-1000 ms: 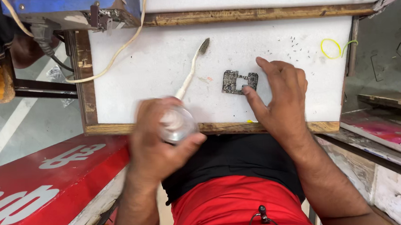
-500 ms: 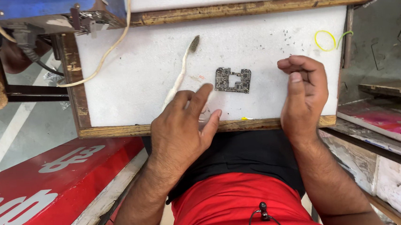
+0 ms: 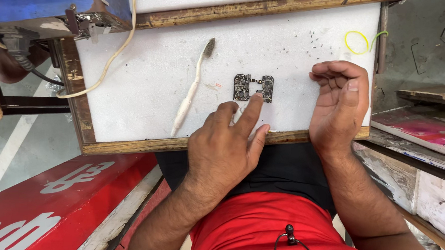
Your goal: The person unpacks small electronic components from a plastic bag, places them on a workbench, and then uses a toothbrush to scrub a circuit board. The person handles the components and the brush with both hands.
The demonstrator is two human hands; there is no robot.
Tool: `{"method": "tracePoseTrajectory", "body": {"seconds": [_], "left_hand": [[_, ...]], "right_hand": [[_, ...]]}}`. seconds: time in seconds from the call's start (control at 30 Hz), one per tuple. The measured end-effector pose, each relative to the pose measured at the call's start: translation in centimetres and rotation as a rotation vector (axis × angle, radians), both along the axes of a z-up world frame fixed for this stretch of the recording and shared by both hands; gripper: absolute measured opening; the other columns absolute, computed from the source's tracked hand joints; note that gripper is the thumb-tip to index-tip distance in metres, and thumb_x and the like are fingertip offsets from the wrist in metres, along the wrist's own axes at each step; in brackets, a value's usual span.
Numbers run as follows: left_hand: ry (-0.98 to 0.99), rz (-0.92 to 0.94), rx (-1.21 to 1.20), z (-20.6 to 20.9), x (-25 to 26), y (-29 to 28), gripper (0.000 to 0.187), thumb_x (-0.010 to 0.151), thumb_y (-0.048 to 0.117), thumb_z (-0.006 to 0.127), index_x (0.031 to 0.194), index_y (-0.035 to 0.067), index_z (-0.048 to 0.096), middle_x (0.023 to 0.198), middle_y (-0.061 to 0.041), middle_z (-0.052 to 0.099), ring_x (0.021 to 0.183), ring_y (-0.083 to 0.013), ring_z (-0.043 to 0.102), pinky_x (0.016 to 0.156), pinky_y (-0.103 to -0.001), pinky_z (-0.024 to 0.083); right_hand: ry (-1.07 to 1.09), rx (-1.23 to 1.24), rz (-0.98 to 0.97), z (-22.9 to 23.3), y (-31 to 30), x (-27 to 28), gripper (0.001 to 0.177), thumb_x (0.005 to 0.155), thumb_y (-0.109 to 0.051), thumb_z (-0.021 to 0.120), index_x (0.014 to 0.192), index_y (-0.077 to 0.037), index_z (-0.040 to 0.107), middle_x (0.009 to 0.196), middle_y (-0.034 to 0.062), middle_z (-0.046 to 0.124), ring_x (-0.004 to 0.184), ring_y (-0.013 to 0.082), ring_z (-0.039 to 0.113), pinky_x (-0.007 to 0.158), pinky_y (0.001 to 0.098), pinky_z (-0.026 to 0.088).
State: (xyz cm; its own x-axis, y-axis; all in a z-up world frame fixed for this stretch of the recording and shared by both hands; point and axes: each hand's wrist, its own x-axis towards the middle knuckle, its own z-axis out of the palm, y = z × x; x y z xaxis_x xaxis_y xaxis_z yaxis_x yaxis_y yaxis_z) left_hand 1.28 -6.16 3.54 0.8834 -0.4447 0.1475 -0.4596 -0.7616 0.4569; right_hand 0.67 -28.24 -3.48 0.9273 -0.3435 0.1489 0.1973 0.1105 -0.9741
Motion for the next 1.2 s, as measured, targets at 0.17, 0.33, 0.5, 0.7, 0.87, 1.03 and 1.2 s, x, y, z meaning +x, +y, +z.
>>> {"method": "tracePoseTrajectory", "body": {"seconds": [0.17, 0.33, 0.5, 0.7, 0.87, 1.03, 1.2], "left_hand": [[0.061, -0.023, 0.000, 0.6, -0.1, 0.0, 0.052, 0.097, 0.041, 0.072, 0.137, 0.009, 0.063, 0.106, -0.019, 0.063, 0.079, -0.0230, 0.071, 0.054, -0.032, 0.060], [0.045, -0.015, -0.050, 0.6, -0.6, 0.7, 0.049, 0.101, 0.041, 0.070, 0.137, 0.009, 0.061, 0.108, -0.017, 0.064, 0.082, -0.0220, 0.071, 0.060, -0.032, 0.060], [0.043, 0.005, -0.027, 0.3, -1.0, 0.6, 0.052, 0.098, 0.040, 0.072, 0.138, 0.008, 0.061, 0.106, -0.018, 0.064, 0.080, -0.0231, 0.070, 0.057, -0.033, 0.059], [0.002, 0.069, -0.022, 0.1, -0.6, 1.3, 0.056, 0.096, 0.037, 0.076, 0.140, 0.008, 0.056, 0.107, -0.017, 0.066, 0.079, -0.0231, 0.070, 0.058, -0.033, 0.058], [-0.039, 0.078, -0.122, -0.6, -1.0, 1.9, 0.056, 0.096, 0.030, 0.077, 0.139, 0.004, 0.053, 0.108, -0.019, 0.066, 0.081, -0.0239, 0.070, 0.061, -0.034, 0.059], [-0.218, 0.100, -0.306, -0.4, -0.4, 4.1, 0.058, 0.104, 0.037, 0.076, 0.138, 0.011, 0.038, 0.114, -0.014, 0.064, 0.092, -0.0251, 0.071, 0.073, -0.033, 0.062], [-0.538, 0.345, -0.420, -2.5, 4.3, 12.1, 0.085, 0.110, 0.034, 0.076, 0.158, 0.015, 0.009, 0.128, -0.014, 0.057, 0.109, -0.0221, 0.063, 0.093, -0.032, 0.055]], "right_hand": [[0.000, 0.001, 0.004, 0.0, -0.1, 0.1, 0.039, 0.119, -0.037, 0.039, 0.129, -0.001, 0.050, 0.122, 0.0173, 0.062, 0.116, 0.0224, 0.061, 0.106, 0.0379, 0.049], [-0.007, -0.013, 0.017, -0.1, -0.1, 0.0, 0.040, 0.120, -0.038, 0.039, 0.128, 0.000, 0.050, 0.122, 0.0180, 0.063, 0.113, 0.0219, 0.059, 0.107, 0.0375, 0.049], [0.004, -0.013, 0.014, 0.1, 0.1, -0.3, 0.041, 0.119, -0.038, 0.040, 0.127, 0.001, 0.051, 0.122, 0.0187, 0.063, 0.113, 0.0226, 0.060, 0.107, 0.0375, 0.048], [0.011, -0.022, 0.012, 0.0, 0.0, -0.2, 0.044, 0.118, -0.039, 0.040, 0.125, 0.003, 0.052, 0.119, 0.0198, 0.064, 0.115, 0.0242, 0.062, 0.105, 0.0366, 0.048], [-0.002, -0.041, 0.019, 0.0, 0.1, -0.1, 0.045, 0.119, -0.040, 0.039, 0.124, 0.002, 0.052, 0.120, 0.0194, 0.064, 0.117, 0.0245, 0.062, 0.108, 0.0371, 0.048], [-0.001, -0.053, 0.026, -0.1, 0.0, 0.1, 0.044, 0.119, -0.040, 0.039, 0.126, 0.002, 0.052, 0.120, 0.0188, 0.063, 0.118, 0.0245, 0.062, 0.112, 0.0385, 0.050], [-0.012, -0.044, 0.044, -0.2, 0.1, 0.1, 0.033, 0.118, -0.027, 0.043, 0.130, 0.002, 0.053, 0.121, 0.0179, 0.064, 0.117, 0.0225, 0.062, 0.110, 0.0370, 0.049]]}}
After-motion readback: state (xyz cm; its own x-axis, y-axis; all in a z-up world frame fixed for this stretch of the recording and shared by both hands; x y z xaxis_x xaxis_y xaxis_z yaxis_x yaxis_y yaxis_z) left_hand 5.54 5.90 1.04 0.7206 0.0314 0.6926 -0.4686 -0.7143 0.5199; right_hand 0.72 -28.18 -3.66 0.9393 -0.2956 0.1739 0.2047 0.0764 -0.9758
